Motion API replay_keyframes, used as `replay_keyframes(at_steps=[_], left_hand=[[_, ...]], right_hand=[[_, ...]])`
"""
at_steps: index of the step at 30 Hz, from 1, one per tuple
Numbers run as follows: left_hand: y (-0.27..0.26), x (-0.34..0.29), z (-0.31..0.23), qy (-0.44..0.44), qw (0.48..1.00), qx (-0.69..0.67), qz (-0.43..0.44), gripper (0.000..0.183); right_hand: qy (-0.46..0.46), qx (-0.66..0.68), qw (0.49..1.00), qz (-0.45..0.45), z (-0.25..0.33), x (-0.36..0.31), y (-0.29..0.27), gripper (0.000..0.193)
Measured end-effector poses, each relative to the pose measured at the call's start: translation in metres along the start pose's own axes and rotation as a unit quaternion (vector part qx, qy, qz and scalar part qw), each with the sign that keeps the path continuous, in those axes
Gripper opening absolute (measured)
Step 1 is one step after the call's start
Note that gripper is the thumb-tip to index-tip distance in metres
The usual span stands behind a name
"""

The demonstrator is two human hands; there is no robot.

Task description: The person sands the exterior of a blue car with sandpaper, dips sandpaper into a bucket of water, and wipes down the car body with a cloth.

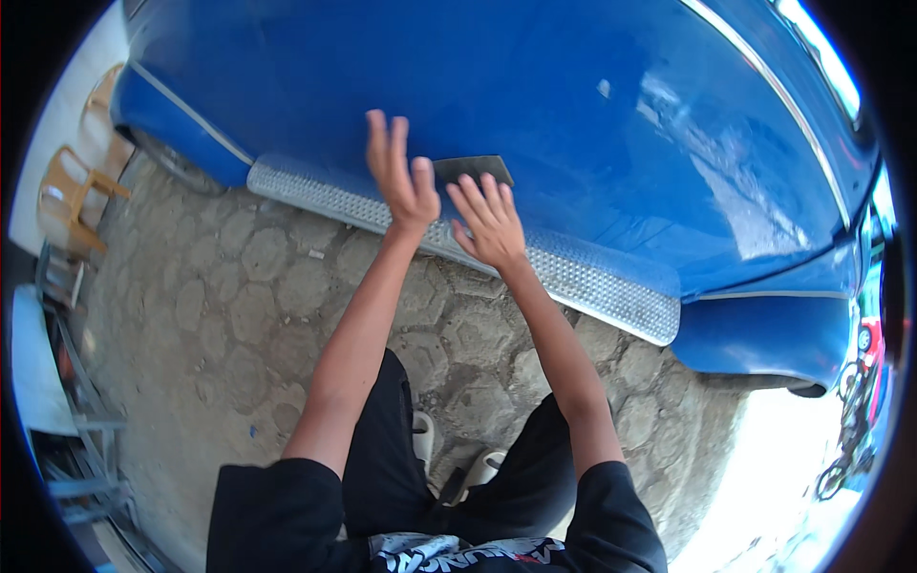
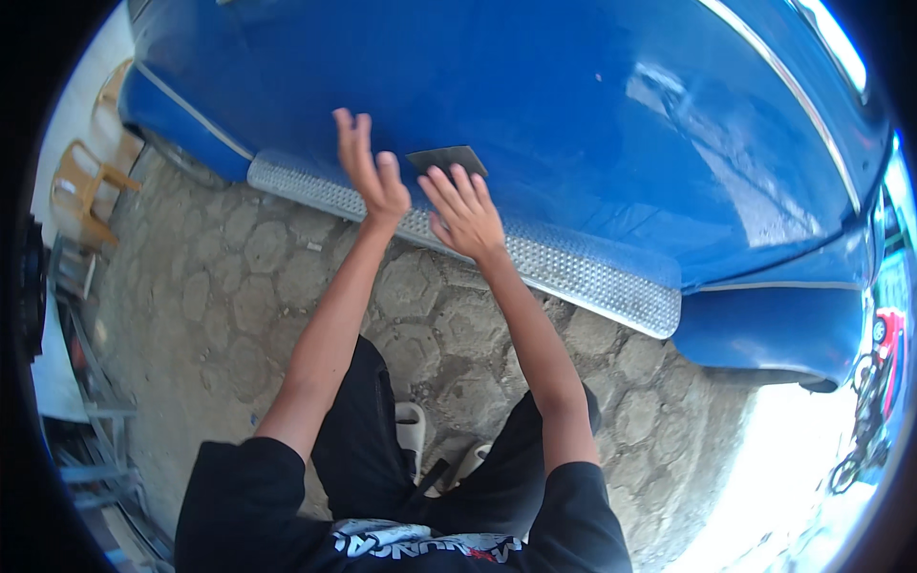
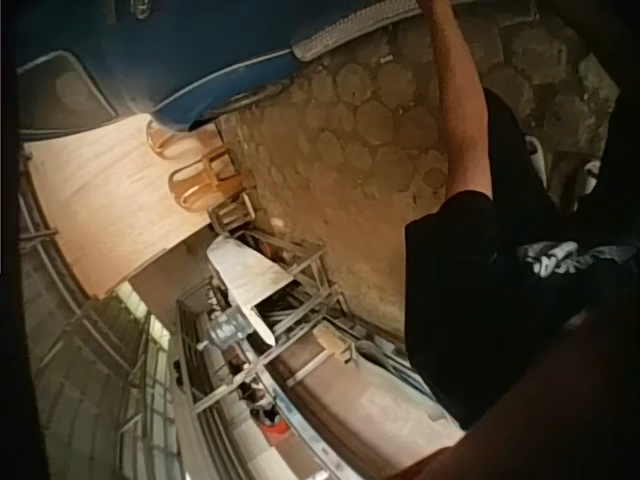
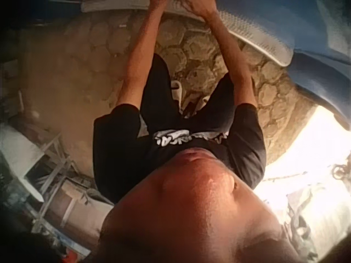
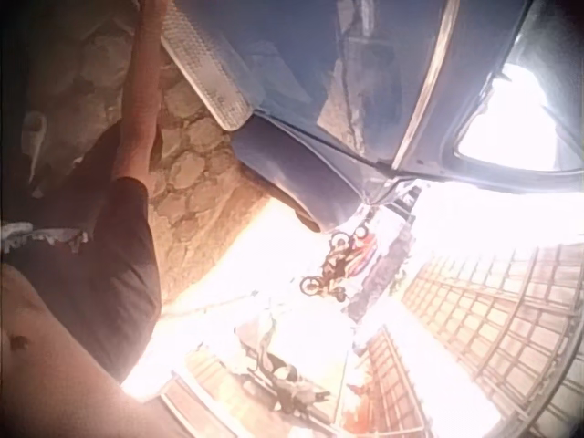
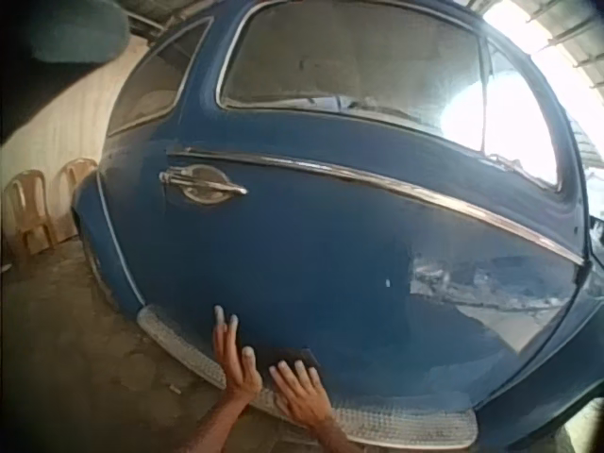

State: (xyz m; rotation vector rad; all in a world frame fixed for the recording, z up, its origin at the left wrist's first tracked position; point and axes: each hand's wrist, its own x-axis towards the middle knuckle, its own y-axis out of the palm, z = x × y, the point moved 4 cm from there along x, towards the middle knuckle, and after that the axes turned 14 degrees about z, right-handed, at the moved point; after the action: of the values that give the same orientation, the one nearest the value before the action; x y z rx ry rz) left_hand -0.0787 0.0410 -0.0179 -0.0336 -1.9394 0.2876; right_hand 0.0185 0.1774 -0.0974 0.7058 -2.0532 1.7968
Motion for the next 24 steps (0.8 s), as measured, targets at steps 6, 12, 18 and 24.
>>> replay_keyframes(at_steps=[6, 12, 18, 24], left_hand=[[0.018, -0.003, 0.005, 0.053, 0.995, 0.022, 0.084, 0.060], [0.051, -0.013, -0.003, 0.076, 0.986, 0.017, 0.145, 0.065], [0.076, -0.022, 0.010, 0.015, 0.965, 0.054, 0.258, 0.084], [0.083, -0.022, 0.017, 0.057, 0.970, 0.087, 0.218, 0.083]], right_hand=[[0.127, -0.097, 0.987, 0.004, -0.017, -0.003, 0.006, 0.069], [0.253, -0.122, 0.951, -0.128, -0.125, -0.100, -0.023, 0.083], [0.478, 0.083, 0.808, -0.335, -0.187, -0.133, -0.082, 0.094], [0.325, 0.002, 0.911, -0.253, -0.103, -0.067, -0.035, 0.100]])
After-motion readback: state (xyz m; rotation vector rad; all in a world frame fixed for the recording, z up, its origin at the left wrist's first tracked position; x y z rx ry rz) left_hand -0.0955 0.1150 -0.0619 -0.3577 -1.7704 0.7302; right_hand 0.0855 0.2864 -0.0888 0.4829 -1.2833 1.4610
